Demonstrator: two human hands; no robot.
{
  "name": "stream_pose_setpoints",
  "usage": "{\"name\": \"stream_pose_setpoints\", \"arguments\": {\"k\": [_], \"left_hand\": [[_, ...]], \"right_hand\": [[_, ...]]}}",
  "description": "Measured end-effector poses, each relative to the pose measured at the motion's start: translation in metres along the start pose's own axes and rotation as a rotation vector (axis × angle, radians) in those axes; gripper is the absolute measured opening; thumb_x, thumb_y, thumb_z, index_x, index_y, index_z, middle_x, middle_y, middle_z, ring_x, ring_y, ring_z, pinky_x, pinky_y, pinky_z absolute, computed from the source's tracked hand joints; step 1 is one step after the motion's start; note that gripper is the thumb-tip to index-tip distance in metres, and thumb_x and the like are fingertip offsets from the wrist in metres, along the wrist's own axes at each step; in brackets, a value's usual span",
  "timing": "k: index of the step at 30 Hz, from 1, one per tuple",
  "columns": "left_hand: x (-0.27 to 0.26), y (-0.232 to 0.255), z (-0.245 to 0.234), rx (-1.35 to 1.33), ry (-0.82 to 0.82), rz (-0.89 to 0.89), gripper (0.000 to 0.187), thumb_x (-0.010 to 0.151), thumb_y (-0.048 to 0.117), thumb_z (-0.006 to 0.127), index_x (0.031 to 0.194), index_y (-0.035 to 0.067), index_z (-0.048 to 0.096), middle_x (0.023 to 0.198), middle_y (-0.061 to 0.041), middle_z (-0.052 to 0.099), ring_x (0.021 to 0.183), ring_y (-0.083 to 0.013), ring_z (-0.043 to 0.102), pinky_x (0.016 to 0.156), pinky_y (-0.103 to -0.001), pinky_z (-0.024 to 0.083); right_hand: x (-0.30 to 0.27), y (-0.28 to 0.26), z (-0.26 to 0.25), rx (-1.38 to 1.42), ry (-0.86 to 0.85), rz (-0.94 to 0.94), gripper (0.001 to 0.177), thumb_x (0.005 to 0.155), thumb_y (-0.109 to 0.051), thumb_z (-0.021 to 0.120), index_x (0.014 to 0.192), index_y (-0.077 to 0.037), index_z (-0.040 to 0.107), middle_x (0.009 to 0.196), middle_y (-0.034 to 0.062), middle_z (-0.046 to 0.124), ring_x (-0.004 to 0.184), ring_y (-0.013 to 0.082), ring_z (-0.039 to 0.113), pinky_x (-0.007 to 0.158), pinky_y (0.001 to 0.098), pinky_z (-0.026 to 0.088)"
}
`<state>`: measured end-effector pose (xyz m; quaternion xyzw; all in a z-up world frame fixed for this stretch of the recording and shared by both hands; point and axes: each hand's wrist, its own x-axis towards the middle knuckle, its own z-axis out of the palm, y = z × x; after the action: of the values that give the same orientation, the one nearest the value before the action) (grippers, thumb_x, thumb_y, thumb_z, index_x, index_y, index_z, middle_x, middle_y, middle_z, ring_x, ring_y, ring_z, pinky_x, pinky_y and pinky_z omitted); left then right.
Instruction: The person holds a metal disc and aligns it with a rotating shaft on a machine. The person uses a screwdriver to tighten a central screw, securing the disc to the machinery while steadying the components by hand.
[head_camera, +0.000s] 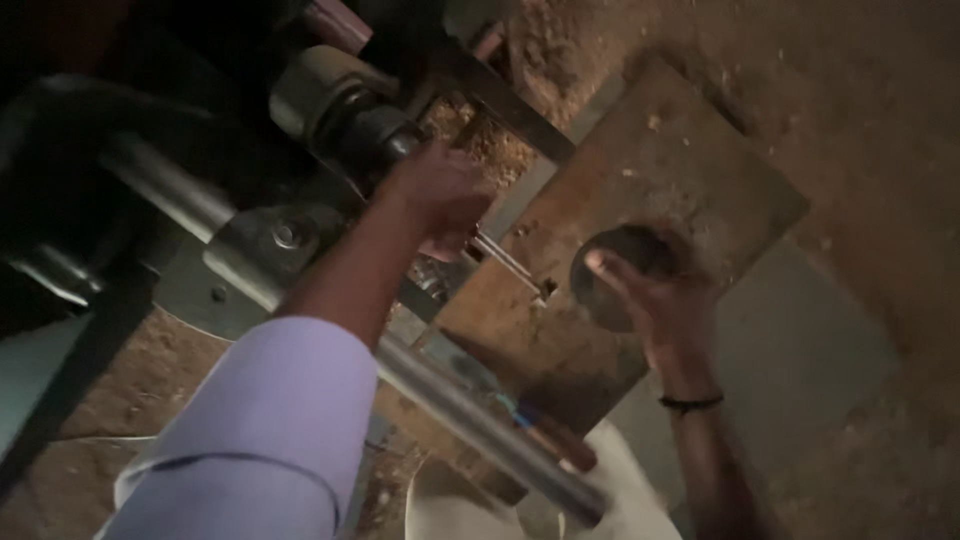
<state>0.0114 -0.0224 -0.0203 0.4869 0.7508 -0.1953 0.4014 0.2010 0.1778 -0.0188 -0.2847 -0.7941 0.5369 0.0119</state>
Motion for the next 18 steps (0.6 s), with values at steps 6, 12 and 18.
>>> {"name": "stream_pose_setpoints", "arguments": {"k": [6,12,18], "left_hand": [[0.012,0.004,-0.009,-0.026,-0.072,-0.087,0.040,0.075,0.035,0.088,0.106,0.014,0.073,0.109,-0.010,0.075,0.102,-0.0295,0.073,0.083,-0.045,0.061],[-0.002,0.005,0.006,-0.042,0.096,-0.062,0.050,0.070,0.043,0.090,0.108,0.016,0.073,0.111,-0.007,0.073,0.108,-0.0292,0.069,0.092,-0.046,0.057],[0.003,0.000,0.015,-0.041,0.156,0.024,0.041,0.079,0.052,0.080,0.104,0.019,0.076,0.112,-0.006,0.072,0.116,-0.0298,0.065,0.100,-0.049,0.051]], "right_hand": [[0.012,0.009,0.009,-0.017,-0.139,0.118,0.051,0.076,-0.033,0.089,0.118,-0.009,0.072,0.114,0.0076,0.075,0.103,0.0192,0.074,0.088,0.0348,0.064],[0.019,0.003,0.011,-0.241,-0.159,-0.008,0.054,0.075,-0.034,0.095,0.115,-0.005,0.073,0.116,0.0142,0.071,0.101,0.0215,0.071,0.082,0.0365,0.059],[0.020,0.009,0.017,-0.145,-0.187,-0.003,0.046,0.078,-0.032,0.091,0.114,-0.009,0.078,0.106,0.0075,0.079,0.095,0.0155,0.075,0.085,0.0320,0.061]]}}
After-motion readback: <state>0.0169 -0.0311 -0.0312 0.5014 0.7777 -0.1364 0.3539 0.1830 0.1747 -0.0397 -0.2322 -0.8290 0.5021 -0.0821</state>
